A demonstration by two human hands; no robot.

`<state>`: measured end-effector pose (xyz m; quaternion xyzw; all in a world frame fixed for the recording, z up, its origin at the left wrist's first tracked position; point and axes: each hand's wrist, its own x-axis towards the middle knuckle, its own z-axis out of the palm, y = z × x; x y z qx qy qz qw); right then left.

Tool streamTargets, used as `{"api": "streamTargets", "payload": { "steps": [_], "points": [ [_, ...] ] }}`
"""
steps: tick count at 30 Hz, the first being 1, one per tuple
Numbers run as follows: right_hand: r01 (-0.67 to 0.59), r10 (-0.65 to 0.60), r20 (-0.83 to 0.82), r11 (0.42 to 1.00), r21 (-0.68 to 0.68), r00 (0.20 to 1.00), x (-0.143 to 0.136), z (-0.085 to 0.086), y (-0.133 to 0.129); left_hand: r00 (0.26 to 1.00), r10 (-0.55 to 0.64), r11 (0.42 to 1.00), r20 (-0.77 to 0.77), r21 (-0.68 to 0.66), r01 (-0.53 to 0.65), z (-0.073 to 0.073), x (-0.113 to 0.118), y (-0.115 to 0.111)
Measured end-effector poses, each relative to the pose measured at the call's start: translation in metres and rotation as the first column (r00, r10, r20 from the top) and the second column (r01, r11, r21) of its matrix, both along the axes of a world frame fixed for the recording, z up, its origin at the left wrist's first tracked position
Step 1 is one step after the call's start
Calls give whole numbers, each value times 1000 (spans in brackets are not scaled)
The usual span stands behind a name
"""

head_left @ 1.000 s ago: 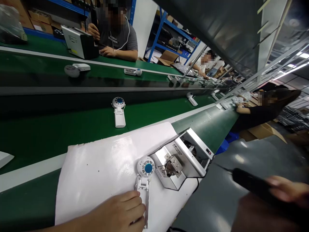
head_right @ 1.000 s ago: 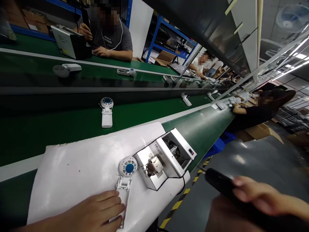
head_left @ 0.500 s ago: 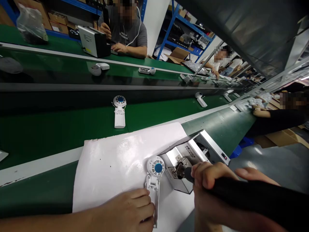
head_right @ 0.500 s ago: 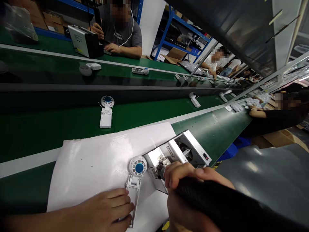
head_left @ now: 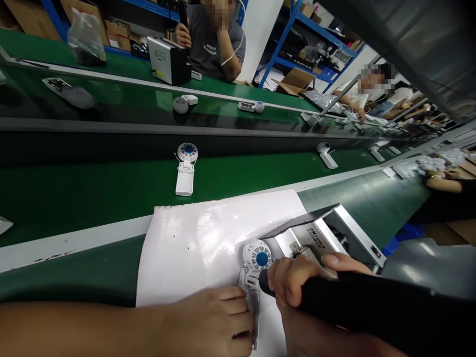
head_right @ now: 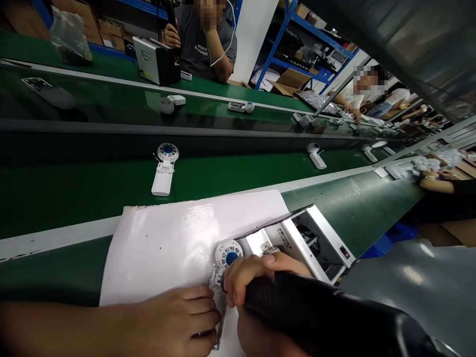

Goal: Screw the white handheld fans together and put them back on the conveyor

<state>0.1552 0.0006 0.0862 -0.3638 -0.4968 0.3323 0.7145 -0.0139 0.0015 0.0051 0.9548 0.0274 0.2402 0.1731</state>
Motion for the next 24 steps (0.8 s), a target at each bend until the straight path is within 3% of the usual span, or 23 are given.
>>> {"api": "streamTargets", "payload": {
  "steps": [5, 10, 18, 21, 24],
  "points": [
    [61, -61, -8, 998, 10, 998, -10, -14, 12, 1000, 8, 1000, 25, 6, -8, 0, 1, 1],
    [-31, 29, -30, 997, -71, 999, -11, -25, 13, 999, 18, 999, 44, 30, -20, 4, 1, -2],
    [-71, 70, -26, 997, -43, 997, -22, -41, 17, 998, 53, 996, 44, 72, -56, -1, -1, -3],
    [-68, 68, -4, 997, -45, 998, -13, -32, 10, 992, 87, 993, 88, 74, -93, -7, 3, -5],
    [117, -122, 78, 991, 67, 989, 8, -8, -4, 992, 89, 993, 92, 63, -95, -8, 4, -7]
  ]
}}
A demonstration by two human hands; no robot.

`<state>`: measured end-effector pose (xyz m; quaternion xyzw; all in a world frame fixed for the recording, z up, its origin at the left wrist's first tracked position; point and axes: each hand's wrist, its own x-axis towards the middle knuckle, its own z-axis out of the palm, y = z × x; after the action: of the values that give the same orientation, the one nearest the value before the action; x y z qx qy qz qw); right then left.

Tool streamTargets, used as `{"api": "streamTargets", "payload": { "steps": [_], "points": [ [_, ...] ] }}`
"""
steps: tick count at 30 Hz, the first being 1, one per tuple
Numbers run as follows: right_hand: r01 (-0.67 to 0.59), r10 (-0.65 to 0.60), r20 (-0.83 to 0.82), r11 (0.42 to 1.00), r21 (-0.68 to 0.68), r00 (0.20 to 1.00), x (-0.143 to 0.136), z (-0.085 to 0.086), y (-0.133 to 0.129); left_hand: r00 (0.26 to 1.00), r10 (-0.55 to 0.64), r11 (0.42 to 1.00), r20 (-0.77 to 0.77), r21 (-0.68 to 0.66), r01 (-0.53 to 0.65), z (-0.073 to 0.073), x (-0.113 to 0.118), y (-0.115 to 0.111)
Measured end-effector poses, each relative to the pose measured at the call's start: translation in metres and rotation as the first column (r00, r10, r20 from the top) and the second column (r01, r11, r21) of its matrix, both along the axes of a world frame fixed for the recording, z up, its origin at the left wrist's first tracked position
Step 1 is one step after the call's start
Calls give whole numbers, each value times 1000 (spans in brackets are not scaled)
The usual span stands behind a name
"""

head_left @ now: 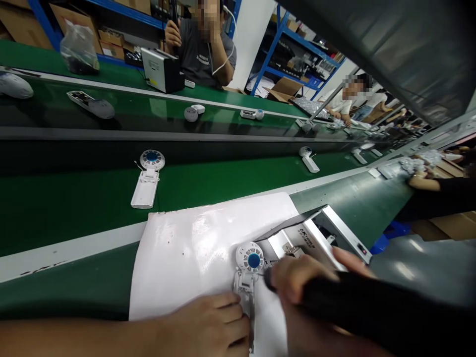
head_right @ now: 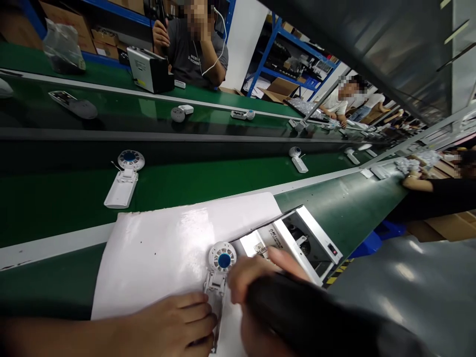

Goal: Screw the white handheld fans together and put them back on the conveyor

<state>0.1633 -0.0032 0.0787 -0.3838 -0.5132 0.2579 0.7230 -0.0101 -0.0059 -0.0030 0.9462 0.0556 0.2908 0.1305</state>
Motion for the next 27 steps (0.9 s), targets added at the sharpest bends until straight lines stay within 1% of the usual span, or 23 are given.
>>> {"api": "streamTargets", "payload": {
  "steps": [1, 3, 4, 6, 9, 12, 15, 17, 18, 20, 25, 27],
  "points": [
    [111, -112, 15, 993, 40, 994, 8, 9, -4, 1000, -11, 1000, -16, -2, 11, 1, 0, 0],
    [268, -272, 34, 960, 82, 962, 22, 22, -5, 999, -28, 1000, -45, 1, 28, 5, -2, 0],
    [319, -324, 40, 943, 96, 945, 27, 27, -2, 998, -30, 1000, -50, 3, 31, 7, -3, 1],
    [340, -347, 70, 935, 98, 935, 33, 30, 7, 998, -22, 1000, -56, 8, 22, 10, -5, 2],
    [309, -313, 83, 949, 53, 946, 37, 28, 18, 996, -32, 999, -79, 9, 33, 13, -6, 4],
    [242, -244, 72, 970, 30, 967, 38, 22, 12, 996, -44, 999, -83, -1, 44, 14, -5, 5],
    [67, -66, 7, 996, -52, 998, 34, 13, -6, 995, -45, 999, -93, -15, 43, 14, -4, 6],
    [-42, 38, -46, 996, -83, 998, 28, 7, -14, 994, -42, 999, -99, -18, 40, 13, -4, 5],
    [-68, 64, -57, 994, -83, 996, 24, 5, -16, 994, -40, 999, -100, -18, 38, 13, -5, 5],
    [-74, 70, -58, 995, -67, 996, 15, 2, -13, 994, -45, 999, -102, -21, 43, 12, -5, 4],
    [23, -24, -92, 1000, -9, 995, 3, -2, 5, 994, -43, 999, -100, -37, 39, 9, -4, 3],
    [7, -9, -91, 1000, -22, 996, 3, -7, 9, 995, -42, 999, -94, -35, 39, 9, -4, 3]
  ]
}}
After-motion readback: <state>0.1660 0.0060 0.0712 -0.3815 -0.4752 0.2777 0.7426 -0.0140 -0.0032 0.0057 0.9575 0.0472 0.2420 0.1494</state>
